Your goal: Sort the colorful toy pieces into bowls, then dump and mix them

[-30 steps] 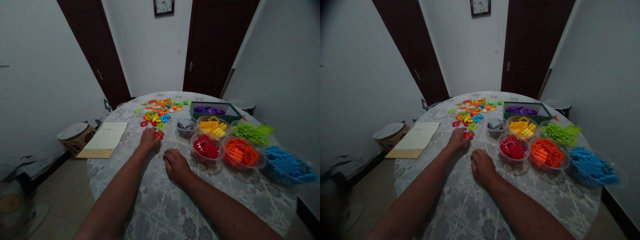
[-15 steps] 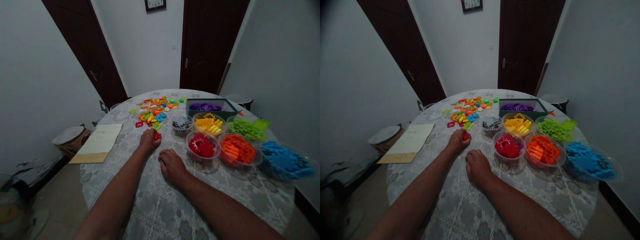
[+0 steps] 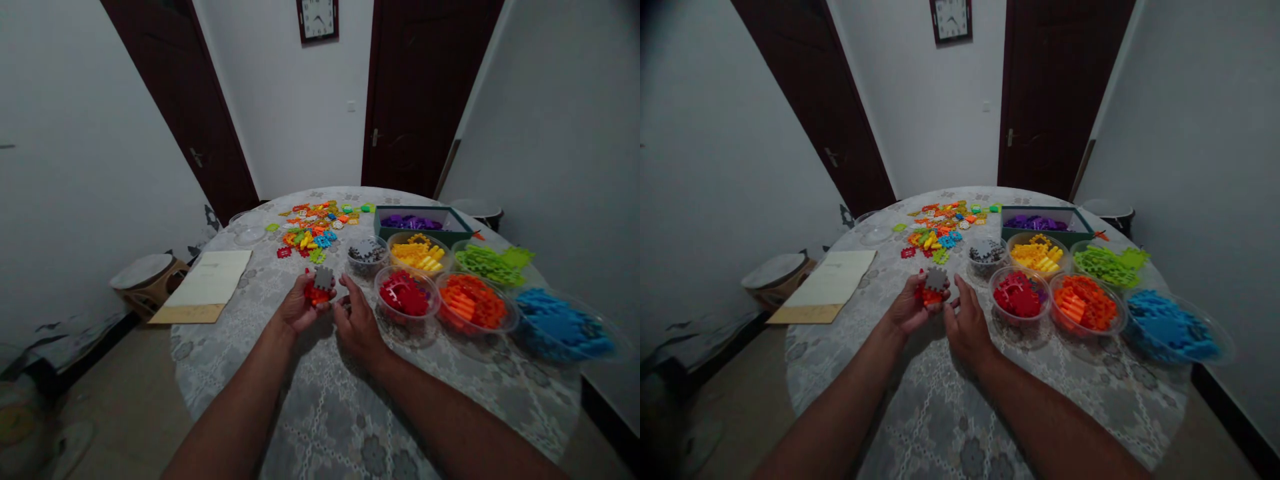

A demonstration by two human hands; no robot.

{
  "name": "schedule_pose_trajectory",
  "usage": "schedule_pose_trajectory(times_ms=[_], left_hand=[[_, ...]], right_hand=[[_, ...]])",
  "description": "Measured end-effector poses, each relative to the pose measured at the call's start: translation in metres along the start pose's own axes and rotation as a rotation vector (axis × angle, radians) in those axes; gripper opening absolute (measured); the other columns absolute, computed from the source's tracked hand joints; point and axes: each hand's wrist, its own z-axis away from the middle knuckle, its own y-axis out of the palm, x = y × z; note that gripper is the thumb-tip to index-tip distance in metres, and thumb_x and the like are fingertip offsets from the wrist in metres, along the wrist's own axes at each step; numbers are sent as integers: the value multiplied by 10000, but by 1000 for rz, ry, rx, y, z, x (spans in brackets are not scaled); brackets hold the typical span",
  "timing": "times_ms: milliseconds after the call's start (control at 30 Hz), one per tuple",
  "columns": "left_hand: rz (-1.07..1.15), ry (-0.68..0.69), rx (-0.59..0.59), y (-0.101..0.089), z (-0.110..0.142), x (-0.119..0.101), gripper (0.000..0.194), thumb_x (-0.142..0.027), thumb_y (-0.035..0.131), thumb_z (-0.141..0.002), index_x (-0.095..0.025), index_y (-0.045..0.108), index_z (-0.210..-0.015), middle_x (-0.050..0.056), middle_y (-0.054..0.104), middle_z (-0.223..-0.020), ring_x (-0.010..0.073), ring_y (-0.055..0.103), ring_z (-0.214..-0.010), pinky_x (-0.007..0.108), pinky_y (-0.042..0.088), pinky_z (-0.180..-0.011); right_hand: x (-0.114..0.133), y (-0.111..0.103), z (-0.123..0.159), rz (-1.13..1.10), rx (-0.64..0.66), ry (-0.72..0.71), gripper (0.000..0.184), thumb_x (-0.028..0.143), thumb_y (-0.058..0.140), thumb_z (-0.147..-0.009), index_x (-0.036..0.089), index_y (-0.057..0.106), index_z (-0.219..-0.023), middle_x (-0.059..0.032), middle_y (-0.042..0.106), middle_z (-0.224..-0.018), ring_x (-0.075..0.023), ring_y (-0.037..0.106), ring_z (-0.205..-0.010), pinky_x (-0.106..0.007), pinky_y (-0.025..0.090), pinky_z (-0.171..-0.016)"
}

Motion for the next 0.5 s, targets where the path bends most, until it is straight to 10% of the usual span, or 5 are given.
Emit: schedule_pose_trajectory(times_ms=[500], left_hand=[[-93,-71,50,-17,2,10,332,-310,859,-848,-149,720,-1104,64,749,-937,168,711,-709,244,573,-493]], right_hand=[[23,-20,-6,-199,-22,251,398,353,658,-962,211,715,-1330,-70,764,-1099,-222,701,-917,-367,577,-857]])
